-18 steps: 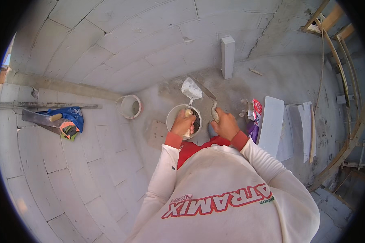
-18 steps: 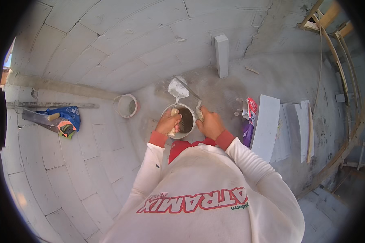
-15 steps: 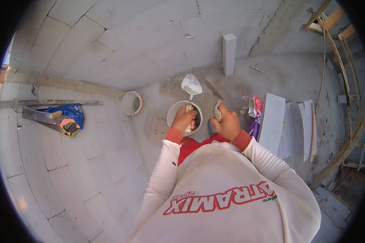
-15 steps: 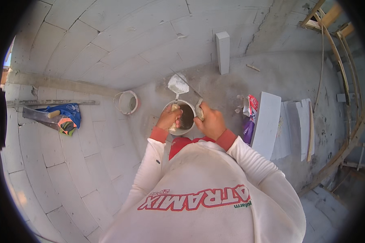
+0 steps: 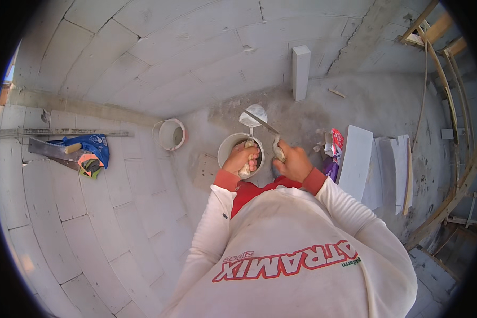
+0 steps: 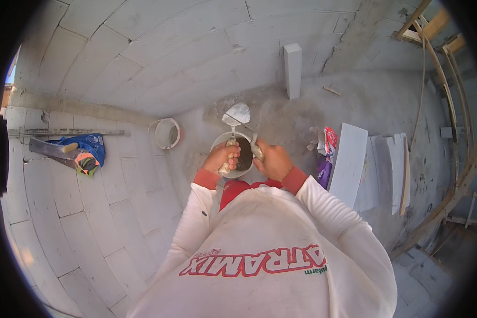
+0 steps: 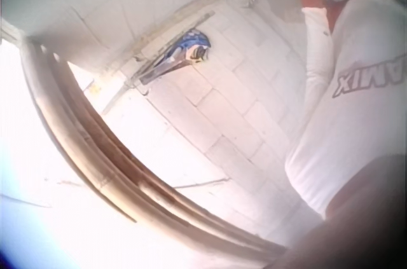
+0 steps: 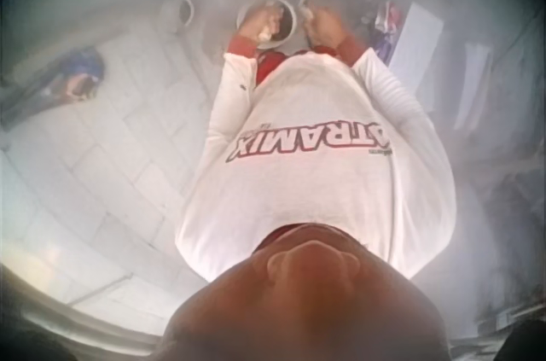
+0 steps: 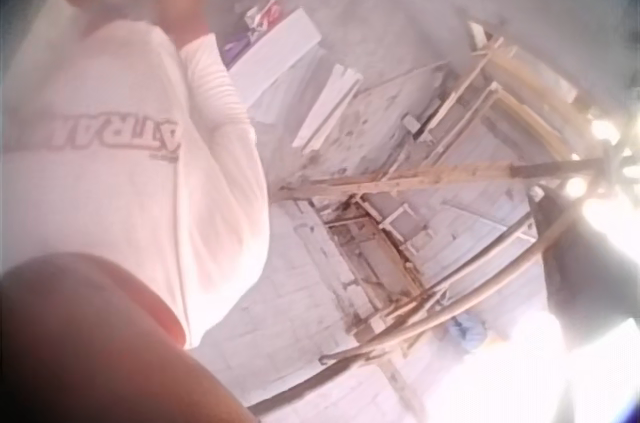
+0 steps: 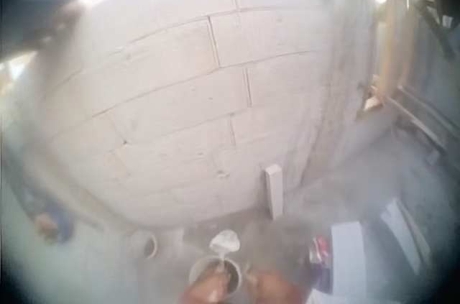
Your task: The person applies mortar to the joints of a concrete block wall using a trowel. They then use a bamboo pole to hoist a bucket of mortar from a lower level to the workspace.
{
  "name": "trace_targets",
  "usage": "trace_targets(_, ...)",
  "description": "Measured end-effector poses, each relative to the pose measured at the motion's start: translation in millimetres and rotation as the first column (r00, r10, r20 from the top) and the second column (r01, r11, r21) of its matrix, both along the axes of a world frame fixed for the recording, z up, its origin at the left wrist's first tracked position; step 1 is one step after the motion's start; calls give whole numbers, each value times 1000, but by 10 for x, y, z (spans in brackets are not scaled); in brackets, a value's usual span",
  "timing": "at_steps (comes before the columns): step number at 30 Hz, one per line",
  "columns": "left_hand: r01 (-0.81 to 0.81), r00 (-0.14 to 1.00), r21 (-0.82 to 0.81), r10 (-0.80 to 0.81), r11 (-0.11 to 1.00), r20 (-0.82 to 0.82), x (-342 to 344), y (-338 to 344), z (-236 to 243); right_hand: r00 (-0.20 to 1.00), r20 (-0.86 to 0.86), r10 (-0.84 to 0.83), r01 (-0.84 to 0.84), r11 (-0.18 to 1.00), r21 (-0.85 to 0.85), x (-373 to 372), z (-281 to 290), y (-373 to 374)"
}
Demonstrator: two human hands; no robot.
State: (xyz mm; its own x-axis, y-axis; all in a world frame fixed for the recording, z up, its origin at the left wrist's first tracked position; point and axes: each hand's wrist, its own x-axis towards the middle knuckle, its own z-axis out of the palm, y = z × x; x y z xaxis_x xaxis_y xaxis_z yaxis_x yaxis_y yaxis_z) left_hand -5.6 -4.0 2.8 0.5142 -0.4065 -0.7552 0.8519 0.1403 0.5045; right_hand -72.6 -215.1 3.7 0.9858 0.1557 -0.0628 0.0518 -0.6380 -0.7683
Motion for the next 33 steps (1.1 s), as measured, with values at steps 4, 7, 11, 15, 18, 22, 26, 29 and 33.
trace_targets(4, 58, 997, 63, -61, 996, 48, 16, -16, -2, 995, -11, 99, -100, 989, -113, 76, -148, -53)
trace_targets(7, 84, 988, 225, -111, 971, 110, 13, 1, -152, 998, 8, 63, -63, 996, -69, 67, -116, 36)
trace_targets(11, 153, 907, 532, -332, 833, 260, 7, -120, -202, 966, -211, 150, -204, 942, -268, 68, -339, -55)
trace_targets(15, -43, 774, 809, -492, 586, 398, -74, 55, -589, 994, -103, -36, 26, 995, -94, 17, -227, -9)
trace_targets(18, -229, 618, 852, -605, 471, 501, -182, 48, -612, 975, 48, -215, 213, 976, 37, 87, 59, -98)
trace_targets(22, -306, 575, 851, -629, 427, 523, -204, -68, -412, 935, 208, -287, 228, 936, 267, 71, 399, -58)
trace_targets(26, -341, 554, 833, -623, 435, 552, -194, -206, -258, 920, 316, -232, 144, 950, 278, -26, -25, 1)
trace_targets(29, -288, 577, 862, -643, 417, 503, -102, -309, -241, 990, -138, 36, -43, 998, -51, 31, -497, -77)
trace_targets(33, -364, 599, 838, -587, 407, 545, -107, -132, -374, 957, -135, -256, 283, 925, 252, 105, 31, 21)
